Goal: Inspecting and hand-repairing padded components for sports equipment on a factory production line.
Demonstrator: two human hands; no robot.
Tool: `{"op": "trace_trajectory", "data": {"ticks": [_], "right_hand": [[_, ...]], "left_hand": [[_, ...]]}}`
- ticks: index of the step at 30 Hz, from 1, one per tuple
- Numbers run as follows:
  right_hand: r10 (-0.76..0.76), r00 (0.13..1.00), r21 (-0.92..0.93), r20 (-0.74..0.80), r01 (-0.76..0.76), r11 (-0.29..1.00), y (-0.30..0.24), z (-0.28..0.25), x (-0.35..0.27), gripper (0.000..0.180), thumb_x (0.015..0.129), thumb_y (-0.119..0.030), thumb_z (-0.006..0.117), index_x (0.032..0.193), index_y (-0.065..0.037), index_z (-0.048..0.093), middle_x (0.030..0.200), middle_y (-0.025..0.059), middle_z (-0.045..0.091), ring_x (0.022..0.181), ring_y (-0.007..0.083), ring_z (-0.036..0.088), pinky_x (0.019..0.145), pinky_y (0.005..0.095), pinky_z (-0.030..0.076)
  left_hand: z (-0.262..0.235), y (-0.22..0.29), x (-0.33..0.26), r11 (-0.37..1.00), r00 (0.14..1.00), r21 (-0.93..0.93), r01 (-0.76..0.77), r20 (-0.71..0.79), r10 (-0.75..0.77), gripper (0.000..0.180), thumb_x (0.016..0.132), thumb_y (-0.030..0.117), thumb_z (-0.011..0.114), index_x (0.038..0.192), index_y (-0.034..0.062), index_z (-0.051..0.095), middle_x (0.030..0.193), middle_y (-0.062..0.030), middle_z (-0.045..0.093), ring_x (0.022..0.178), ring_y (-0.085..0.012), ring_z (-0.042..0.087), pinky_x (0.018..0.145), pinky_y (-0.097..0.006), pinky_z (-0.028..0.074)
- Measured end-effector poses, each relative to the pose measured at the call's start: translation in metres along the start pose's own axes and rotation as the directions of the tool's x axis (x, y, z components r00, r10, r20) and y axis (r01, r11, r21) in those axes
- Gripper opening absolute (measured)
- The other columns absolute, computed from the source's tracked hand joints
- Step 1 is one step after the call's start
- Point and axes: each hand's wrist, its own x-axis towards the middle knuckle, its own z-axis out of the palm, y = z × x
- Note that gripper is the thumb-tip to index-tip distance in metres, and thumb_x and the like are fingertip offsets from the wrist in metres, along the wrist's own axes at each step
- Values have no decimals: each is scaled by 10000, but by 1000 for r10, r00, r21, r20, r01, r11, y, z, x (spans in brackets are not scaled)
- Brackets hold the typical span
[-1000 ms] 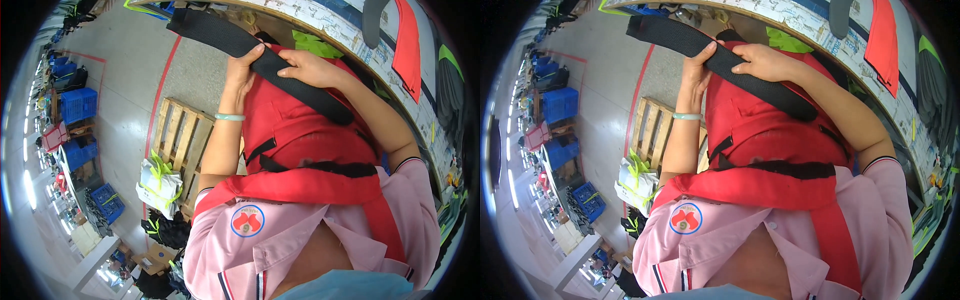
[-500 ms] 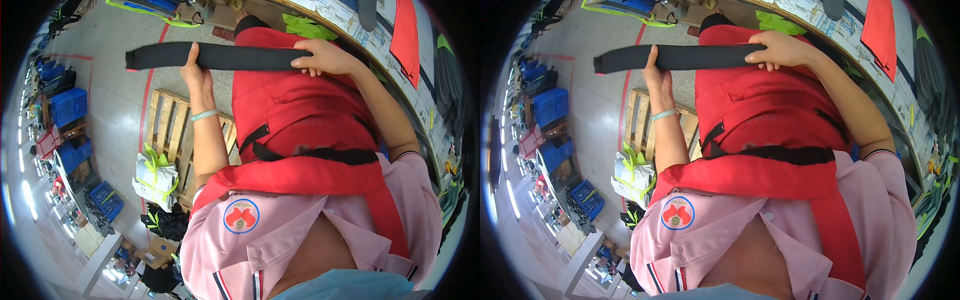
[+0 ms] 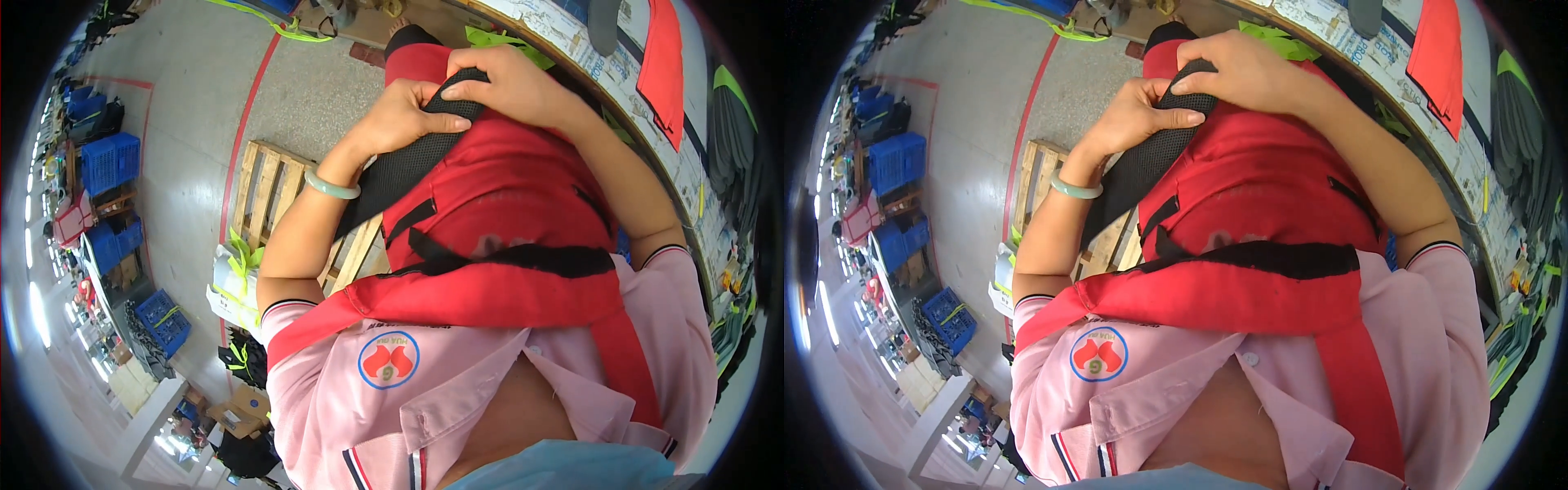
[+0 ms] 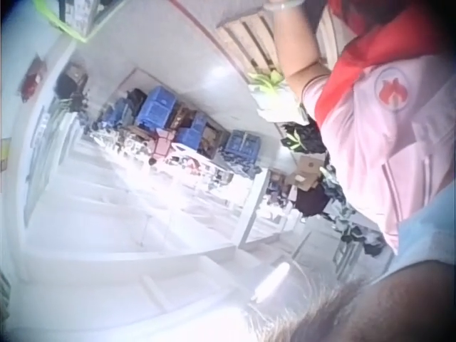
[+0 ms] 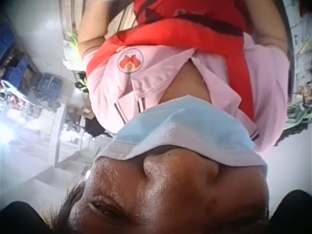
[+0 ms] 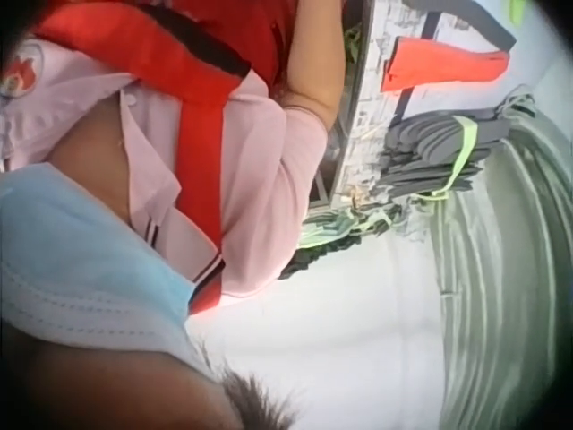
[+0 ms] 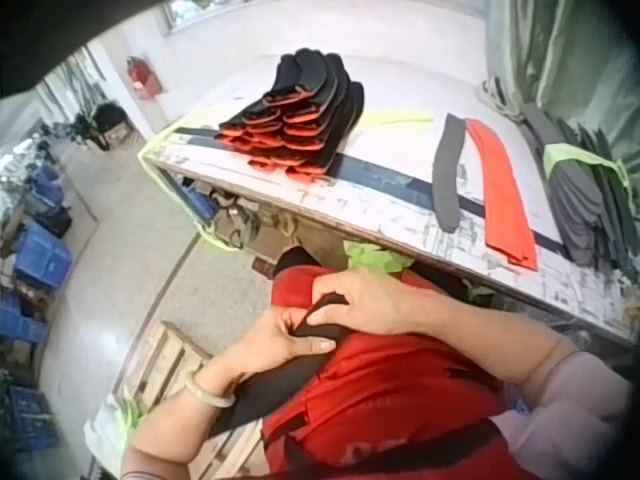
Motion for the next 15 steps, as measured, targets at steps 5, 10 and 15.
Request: {"op": "trace_trajectory", "data": {"ticks": [5,10,15], "right_hand": [[163,976,-99,-146,-178,979,37,30,5,317,844,-369,633,789,-58,669,646,119,579,533,257,558,532,354,440],[402,913,551,71,-372,746,46,5,-10,358,925,-393,554,1082,-82,634,836,8,615,654,56,557,570,185,459],[150,976,152,-160,-126,980,27,36,-17,274,872,-288,619,869,-14,611,698,65,586,674,166,578,623,327,461]], "left_hand": [[18,-36,26,983,996,-181,17,-80,-32,200,789,73,758,968,19,689,843,18,674,733,-45,592,664,-204,487],[16,-40,17,884,993,-468,-11,-108,-44,212,769,109,777,935,10,691,804,-4,667,677,-62,594,612,-206,481],[23,-36,18,916,998,-397,54,-18,-67,180,802,114,756,946,30,688,814,13,664,680,-51,595,606,-197,472]]}}
